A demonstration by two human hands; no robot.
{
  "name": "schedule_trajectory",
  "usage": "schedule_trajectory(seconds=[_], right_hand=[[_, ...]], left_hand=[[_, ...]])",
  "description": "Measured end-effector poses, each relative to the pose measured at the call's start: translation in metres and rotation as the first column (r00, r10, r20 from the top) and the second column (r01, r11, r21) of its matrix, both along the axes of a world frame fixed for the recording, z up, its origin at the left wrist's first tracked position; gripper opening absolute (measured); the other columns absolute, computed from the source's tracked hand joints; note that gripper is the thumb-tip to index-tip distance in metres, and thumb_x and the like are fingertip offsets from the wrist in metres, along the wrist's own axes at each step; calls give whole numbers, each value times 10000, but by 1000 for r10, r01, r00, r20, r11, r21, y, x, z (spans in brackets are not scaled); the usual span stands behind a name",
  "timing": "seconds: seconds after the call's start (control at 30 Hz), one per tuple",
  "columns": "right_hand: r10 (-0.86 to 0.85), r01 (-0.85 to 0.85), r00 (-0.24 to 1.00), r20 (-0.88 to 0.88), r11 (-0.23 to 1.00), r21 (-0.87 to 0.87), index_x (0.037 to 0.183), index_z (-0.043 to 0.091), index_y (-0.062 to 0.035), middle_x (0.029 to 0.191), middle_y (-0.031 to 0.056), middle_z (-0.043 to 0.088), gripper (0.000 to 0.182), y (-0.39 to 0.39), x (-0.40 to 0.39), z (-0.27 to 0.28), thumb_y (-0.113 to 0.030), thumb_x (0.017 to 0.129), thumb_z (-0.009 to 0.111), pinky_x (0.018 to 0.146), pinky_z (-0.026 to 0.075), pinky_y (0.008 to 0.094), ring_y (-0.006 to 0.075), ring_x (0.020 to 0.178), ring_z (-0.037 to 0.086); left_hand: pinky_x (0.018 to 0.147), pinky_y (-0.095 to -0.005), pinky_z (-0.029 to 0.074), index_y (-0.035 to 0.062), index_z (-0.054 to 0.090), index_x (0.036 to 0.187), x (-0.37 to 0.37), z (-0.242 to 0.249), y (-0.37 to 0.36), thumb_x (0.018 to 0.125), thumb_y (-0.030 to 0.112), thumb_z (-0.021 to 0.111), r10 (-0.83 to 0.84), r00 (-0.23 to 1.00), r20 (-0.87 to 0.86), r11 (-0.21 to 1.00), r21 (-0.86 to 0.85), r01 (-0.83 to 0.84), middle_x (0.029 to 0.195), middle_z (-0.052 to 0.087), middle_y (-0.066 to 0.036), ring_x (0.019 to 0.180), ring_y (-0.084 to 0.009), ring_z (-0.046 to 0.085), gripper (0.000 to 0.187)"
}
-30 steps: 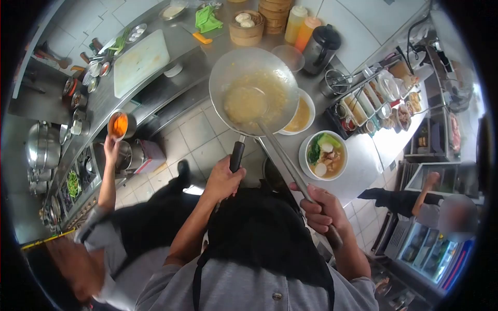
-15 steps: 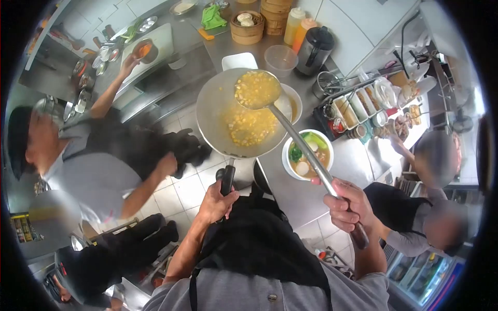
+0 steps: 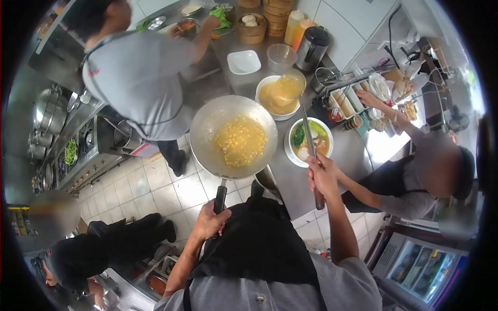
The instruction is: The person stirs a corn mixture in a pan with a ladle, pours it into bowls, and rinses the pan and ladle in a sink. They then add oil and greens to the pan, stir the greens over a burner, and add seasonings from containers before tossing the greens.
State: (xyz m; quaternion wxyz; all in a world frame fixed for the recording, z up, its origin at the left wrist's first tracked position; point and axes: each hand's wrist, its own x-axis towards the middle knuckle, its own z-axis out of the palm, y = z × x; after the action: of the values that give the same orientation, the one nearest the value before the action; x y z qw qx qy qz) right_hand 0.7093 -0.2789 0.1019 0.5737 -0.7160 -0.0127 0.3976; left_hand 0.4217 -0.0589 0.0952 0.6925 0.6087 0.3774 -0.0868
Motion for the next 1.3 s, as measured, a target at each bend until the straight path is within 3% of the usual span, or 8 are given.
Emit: schedule_trajectory(seconds=[0.13, 0.3, 0.37, 0.4, 0.47, 0.73, 0.9, 1.3], right_hand=[[178, 46, 571, 802, 968, -248, 1256, 511, -14, 824, 284, 623, 353, 10, -34, -44, -195, 960, 581, 584, 493, 498, 424, 627, 637], [333, 106, 539, 774, 884, -454, 1280, 510, 6, 895, 332, 636, 383, 19, -50, -69, -137, 932, 580, 742, 451, 559, 536, 856, 595], [171, 165, 122, 978, 968, -190, 1281, 538, -19, 801, 237, 662, 365, 17, -40, -98, -179, 956, 586, 565, 483, 510, 442, 630, 634], [185, 161, 123, 975, 966, -204, 1281, 538, -19, 801, 237, 662, 365, 18, -36, -91, -179, 956, 586, 565, 483, 510, 442, 630, 634], [-133, 111, 970, 202, 987, 116, 1306, 558, -77, 651, 81, 577, 359, 18, -33, -68, -248, 991, 571, 366, 412, 384, 244, 381, 519], [41, -22, 995, -96, 982, 189, 1347, 540, -74, 579, -25, 417, 389, -46, -169, -2, -268, 1010, 535, 308, 290, 264, 82, 321, 328], [601, -390, 519, 607, 799, -457, 1325, 541, 23, 650, 124, 599, 458, -30, -204, -76, -230, 949, 607, 559, 511, 370, 262, 498, 543], [799, -626, 385, 462, 594, -506, 1349, 495, 18, 851, 318, 633, 474, -42, -187, -49, -214, 945, 583, 791, 497, 481, 505, 864, 611]], left_hand=[[383, -294, 433, 7, 492, 858, -30, -7, 3, 863, 94, 658, 0, 1000, 23, 1000, -10, 1, 557, 514, -40, 414, -128, 496, 188], [383, -297, 433, 7, 491, 861, -69, -22, 1, 859, 87, 657, -1, 997, 72, 1000, -15, 2, 560, 524, -45, 409, -130, 503, 184], [382, -297, 435, 9, 491, 861, -82, -34, 2, 861, 88, 656, -1, 995, 98, 1000, -30, 4, 559, 524, -44, 407, -130, 503, 183], [382, -296, 437, 11, 491, 860, -88, -37, 1, 863, 89, 655, -4, 993, 118, 999, -40, 9, 559, 524, -43, 406, -129, 503, 182], [382, -289, 442, 16, 493, 862, -95, -43, 0, 869, 96, 648, -23, 993, 119, 999, -44, 28, 557, 520, -39, 403, -126, 498, 175], [386, -308, 419, -8, 482, 855, -125, -69, -5, 862, 114, 600, -28, 988, 152, 999, -34, 33, 529, 507, -49, 395, -146, 502, 171], [384, -311, 423, -16, 471, 886, -148, -86, -9, 862, 115, 600, -23, 993, 116, 999, -21, 26, 532, 515, -55, 392, -153, 506, 186], [379, -313, 421, -1, 470, 848, -177, -106, -17, 856, 127, 628, 114, 992, 50, 988, 97, -119, 513, 500, -48, 378, -150, 500, 203]])
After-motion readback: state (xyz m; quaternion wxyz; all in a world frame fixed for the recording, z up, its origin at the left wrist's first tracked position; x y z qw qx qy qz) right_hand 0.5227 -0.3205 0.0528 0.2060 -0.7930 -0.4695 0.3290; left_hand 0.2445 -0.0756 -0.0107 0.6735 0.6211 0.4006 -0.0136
